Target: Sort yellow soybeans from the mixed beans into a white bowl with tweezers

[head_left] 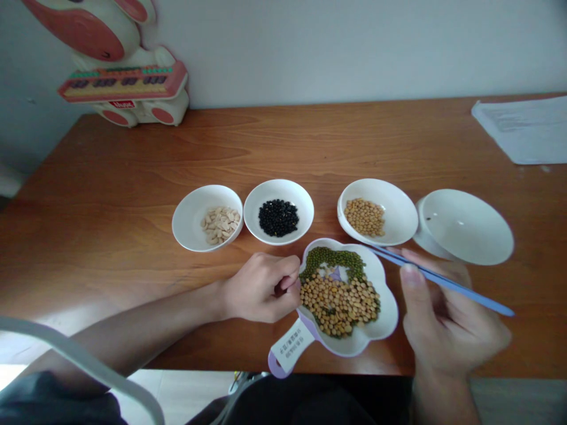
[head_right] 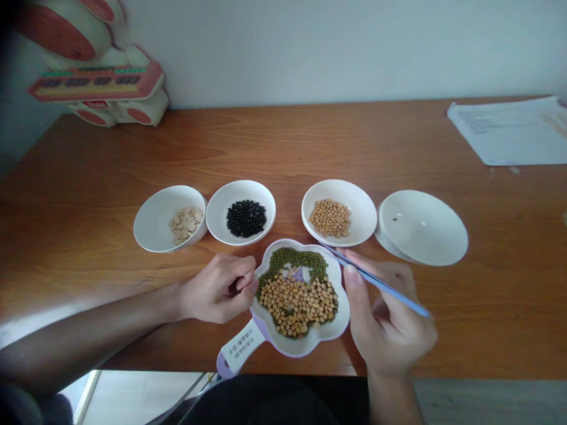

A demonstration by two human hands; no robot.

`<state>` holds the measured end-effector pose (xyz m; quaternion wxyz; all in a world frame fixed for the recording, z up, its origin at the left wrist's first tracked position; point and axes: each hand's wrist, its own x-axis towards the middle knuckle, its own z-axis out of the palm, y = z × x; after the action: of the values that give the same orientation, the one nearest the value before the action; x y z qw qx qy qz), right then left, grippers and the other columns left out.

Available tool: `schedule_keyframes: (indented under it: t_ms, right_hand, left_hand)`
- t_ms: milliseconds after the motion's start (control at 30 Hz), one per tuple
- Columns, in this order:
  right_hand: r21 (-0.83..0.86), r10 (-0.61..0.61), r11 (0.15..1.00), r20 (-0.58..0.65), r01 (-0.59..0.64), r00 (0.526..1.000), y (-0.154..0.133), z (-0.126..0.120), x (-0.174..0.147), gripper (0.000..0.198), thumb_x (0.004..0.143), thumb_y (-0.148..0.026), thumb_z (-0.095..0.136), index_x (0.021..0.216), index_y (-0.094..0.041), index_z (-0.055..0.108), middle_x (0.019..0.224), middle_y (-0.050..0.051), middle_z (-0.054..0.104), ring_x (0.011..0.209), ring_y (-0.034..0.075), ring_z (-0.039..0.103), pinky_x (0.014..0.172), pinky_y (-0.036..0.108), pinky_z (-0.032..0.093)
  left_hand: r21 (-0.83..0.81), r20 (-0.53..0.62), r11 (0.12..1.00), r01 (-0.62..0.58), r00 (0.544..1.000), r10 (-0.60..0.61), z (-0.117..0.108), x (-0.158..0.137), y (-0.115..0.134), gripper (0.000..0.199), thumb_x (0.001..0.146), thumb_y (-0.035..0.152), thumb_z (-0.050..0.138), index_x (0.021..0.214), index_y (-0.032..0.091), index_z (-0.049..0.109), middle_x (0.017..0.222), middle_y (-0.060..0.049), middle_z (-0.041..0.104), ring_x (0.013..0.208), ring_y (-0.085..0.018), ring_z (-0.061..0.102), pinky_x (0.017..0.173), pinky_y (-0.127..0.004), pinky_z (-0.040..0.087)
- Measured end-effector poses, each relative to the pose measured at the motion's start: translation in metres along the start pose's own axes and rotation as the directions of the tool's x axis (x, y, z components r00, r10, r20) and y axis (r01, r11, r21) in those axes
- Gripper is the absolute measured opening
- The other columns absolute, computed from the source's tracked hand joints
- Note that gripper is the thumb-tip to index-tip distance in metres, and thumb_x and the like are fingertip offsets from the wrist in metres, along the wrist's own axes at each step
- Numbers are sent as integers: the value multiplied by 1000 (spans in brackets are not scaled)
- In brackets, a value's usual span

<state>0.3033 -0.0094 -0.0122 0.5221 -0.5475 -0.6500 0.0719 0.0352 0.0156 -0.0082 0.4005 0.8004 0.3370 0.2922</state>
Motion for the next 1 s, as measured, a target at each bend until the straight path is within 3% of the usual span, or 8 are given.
schedule_keyframes:
  t_ms: [133, 233, 500, 1000]
  right_hand:
    - [42, -183, 983, 311, 178, 933, -6, -1, 5, 45, 88, -9, 76, 125, -34, 76, 100, -2, 83, 80, 20, 69, 76, 39, 53]
    - [62, -236, 971, 394, 231, 888, -10, 1, 9, 42, 90, -11, 75, 124, -35, 75, 101, -4, 83, 82, 19, 69, 81, 40, 51]
    - [55, -284, 954, 469, 293, 836, -9, 5, 13, 34, 95, -15, 72, 124, -33, 73, 108, -4, 83, 86, 18, 70, 85, 41, 48]
    - [53, -282, 955, 481, 293, 830, -12, 6, 15, 26, 97, -17, 70, 119, -31, 75, 104, -5, 83, 87, 16, 68, 87, 38, 45]
  left_hand:
    - [9, -6, 1000, 5, 1000, -5, 0, 0, 0, 27, 80, 7, 51, 74, 24, 31, 61, 9, 40, 49, -7, 29, 48, -24, 25]
    - [4, -11, 1000, 0, 1000, 0, 0, 1, 0, 27, 80, 7, 51, 74, 24, 31, 62, 9, 39, 50, -7, 28, 48, -24, 25]
    - [-13, -14, 1000, -15, 1000, 15, 0, 0, -1, 29, 81, 7, 53, 75, 24, 31, 62, 9, 38, 50, -6, 28, 48, -23, 25]
    - [-15, -6, 1000, -19, 1000, 19, 1, 0, -1, 28, 81, 6, 53, 75, 23, 31, 63, 9, 40, 50, -6, 30, 49, -22, 25]
